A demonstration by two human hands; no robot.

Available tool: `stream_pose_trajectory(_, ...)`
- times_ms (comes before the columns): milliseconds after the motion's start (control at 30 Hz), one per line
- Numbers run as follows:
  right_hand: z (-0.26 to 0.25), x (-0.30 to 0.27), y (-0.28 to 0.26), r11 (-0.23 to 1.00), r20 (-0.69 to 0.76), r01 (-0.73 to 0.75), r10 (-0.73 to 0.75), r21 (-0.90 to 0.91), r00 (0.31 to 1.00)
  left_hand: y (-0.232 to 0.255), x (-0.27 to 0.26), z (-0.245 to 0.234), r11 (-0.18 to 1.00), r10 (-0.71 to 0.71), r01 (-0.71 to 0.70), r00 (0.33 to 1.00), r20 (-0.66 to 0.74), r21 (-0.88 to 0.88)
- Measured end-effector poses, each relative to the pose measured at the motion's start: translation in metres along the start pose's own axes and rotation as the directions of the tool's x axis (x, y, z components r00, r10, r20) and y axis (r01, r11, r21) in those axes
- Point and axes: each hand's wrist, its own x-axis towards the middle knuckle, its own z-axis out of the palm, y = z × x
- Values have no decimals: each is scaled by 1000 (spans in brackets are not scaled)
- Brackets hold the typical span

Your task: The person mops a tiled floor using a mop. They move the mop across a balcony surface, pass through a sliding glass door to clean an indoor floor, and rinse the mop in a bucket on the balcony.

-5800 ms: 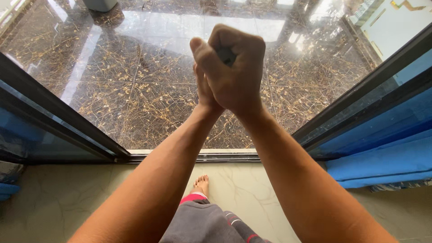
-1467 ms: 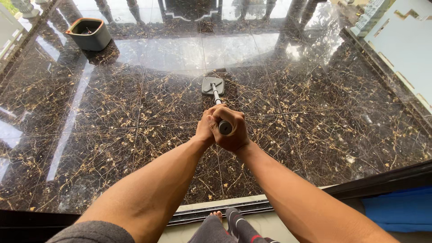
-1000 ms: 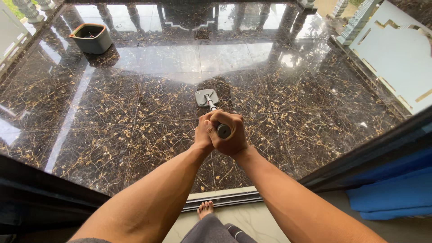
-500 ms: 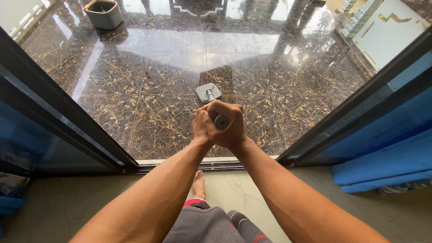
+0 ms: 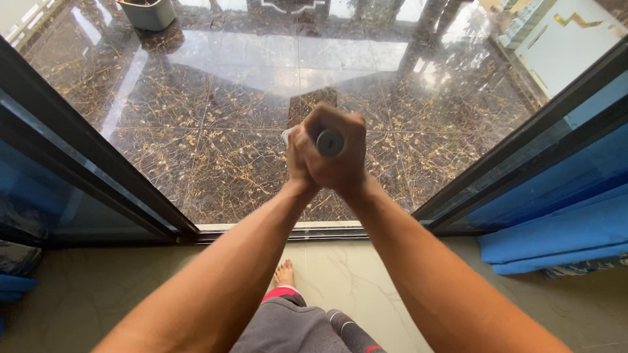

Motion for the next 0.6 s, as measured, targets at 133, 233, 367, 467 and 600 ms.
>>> stream_pose_trajectory(133,8,-13,3,996,19,40,-41,76,999,-41,-11,14,961,-47,13,992,-118,-277)
stream_pose_trajectory(233,13,-8,25,997,36,10,-13,74,999,-72,0,22,972,-76,53,993,-94,-229)
stream_pose_trajectory(367,21,7,75,989,63,34,-44,143,997,-97,29,25,981,-186,185,983,-6,-56)
stream_pose_trajectory(467,22,17,113,994,72,34,-42,106,997,-110,59,30,976,-195,188,979,52,106)
stream_pose_trajectory(600,27,46,169,999,76,-12,9,41,997,-130,110,35,961,-266,253,957,115,112)
